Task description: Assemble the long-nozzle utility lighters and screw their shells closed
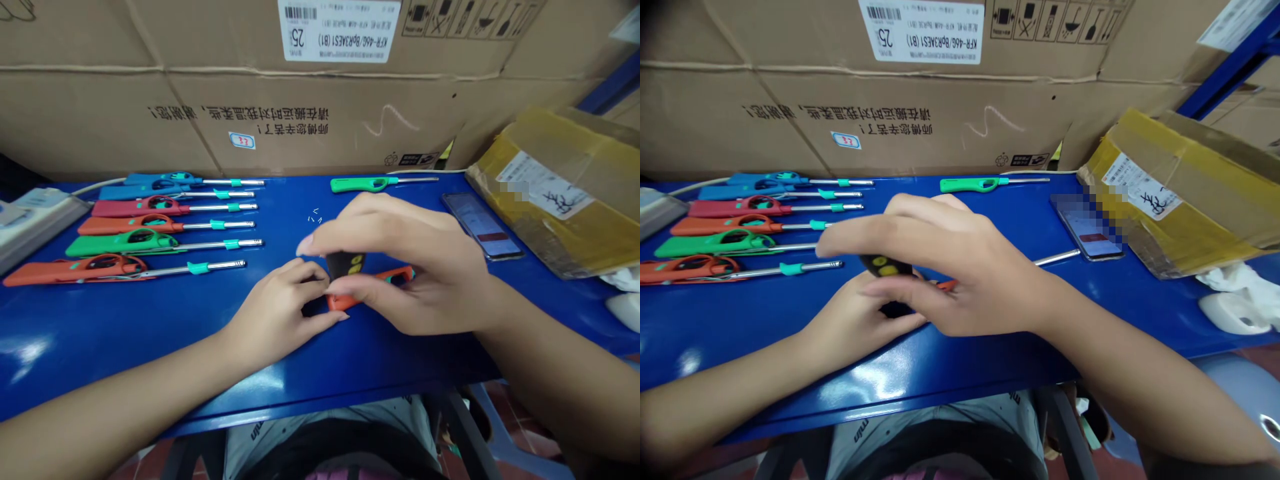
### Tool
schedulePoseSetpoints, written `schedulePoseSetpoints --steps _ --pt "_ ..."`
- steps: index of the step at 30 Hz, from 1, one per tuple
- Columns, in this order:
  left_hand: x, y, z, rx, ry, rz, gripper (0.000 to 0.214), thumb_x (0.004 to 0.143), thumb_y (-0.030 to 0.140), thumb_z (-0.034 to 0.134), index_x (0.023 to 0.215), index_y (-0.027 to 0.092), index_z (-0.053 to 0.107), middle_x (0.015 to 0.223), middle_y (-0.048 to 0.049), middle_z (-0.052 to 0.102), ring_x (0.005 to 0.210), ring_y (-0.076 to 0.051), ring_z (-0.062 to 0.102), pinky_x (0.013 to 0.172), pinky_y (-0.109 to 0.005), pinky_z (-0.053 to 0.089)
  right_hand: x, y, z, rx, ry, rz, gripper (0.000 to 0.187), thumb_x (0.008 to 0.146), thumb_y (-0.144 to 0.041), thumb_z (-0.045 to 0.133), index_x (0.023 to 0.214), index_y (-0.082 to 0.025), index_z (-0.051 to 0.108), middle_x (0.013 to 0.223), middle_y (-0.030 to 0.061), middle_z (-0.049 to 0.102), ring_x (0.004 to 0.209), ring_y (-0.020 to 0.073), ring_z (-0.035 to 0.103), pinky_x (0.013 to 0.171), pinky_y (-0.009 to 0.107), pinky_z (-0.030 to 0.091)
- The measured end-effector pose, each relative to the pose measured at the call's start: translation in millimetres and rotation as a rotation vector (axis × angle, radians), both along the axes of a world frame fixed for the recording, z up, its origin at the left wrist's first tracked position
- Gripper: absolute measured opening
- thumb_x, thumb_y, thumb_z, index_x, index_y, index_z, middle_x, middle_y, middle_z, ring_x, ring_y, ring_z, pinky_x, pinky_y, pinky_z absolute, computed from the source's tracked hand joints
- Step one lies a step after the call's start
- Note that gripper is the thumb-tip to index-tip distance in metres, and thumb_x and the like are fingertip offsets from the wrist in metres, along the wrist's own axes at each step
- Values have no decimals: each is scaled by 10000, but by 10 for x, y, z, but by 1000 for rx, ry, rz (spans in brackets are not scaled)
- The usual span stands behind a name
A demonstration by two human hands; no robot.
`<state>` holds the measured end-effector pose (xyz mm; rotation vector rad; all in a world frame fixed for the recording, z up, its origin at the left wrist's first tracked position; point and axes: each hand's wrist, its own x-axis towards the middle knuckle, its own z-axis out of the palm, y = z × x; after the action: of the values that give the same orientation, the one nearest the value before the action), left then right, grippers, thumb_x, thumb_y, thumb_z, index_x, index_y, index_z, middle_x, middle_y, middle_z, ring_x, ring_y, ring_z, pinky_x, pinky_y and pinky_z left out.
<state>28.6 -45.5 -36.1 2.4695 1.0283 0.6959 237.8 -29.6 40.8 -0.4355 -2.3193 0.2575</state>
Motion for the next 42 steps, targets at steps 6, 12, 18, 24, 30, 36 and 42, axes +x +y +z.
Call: schedulePoseSetpoints --steps 6,12,18,24,30,36,42 --pt "2 -3 23 -22 -2 -7 250 916 388 686 1102 222 707 1116 -76 712 1054 -281 662 892 -458 565 2 -19 13 40 -130 -7 402 1061 -260 382 1442 -143 435 1350 83 615 1283 192 555 1089 403 487" --pt "2 -10 28 -22 3 -4 257 910 352 700 1134 225 704 1284 -78 680 1210 -304 613 988 -488 536 -5 -44 23 44 -93 -26 288 1026 -251 501 1301 -226 579 1057 12 660 1031 135 645 897 307 582" --pt "-14 -1 11 -22 20 1 259 910 395 695 1070 197 738 1125 -88 718 1076 -296 671 914 -480 570 -11 -25 6 13 -69 -9 394 1034 -190 409 1410 -113 494 1346 95 576 1286 186 539 1082 367 506" --pt "4 -18 27 -4 1 7 237 900 357 711 1079 203 732 1242 -86 701 1229 -301 613 1017 -471 534 -29 -37 -14 24 -29 -17 282 1019 -221 523 1287 -220 608 1016 -7 623 1005 119 623 910 291 585" --pt "14 -24 34 -22 41 33 241 897 391 708 1036 199 748 1074 -80 733 1028 -292 684 867 -460 581 -13 -24 -16 29 -85 -38 378 1043 -219 415 1413 -179 482 1263 42 613 1207 153 581 1074 340 517" --pt "5 -44 38 -4 20 38 252 898 362 716 1101 213 726 1238 -72 700 1186 -293 636 965 -449 552 -23 -3 -20 41 -1 -24 265 999 -268 555 1256 -243 617 1060 -15 676 1037 136 667 928 308 600" --pt "13 -47 47 -18 38 52 225 909 389 694 1036 210 743 1079 -63 735 1021 -273 690 856 -432 584 -9 0 3 23 -61 9 355 1002 -215 477 1347 -228 559 1280 13 648 1220 160 603 1069 340 535"
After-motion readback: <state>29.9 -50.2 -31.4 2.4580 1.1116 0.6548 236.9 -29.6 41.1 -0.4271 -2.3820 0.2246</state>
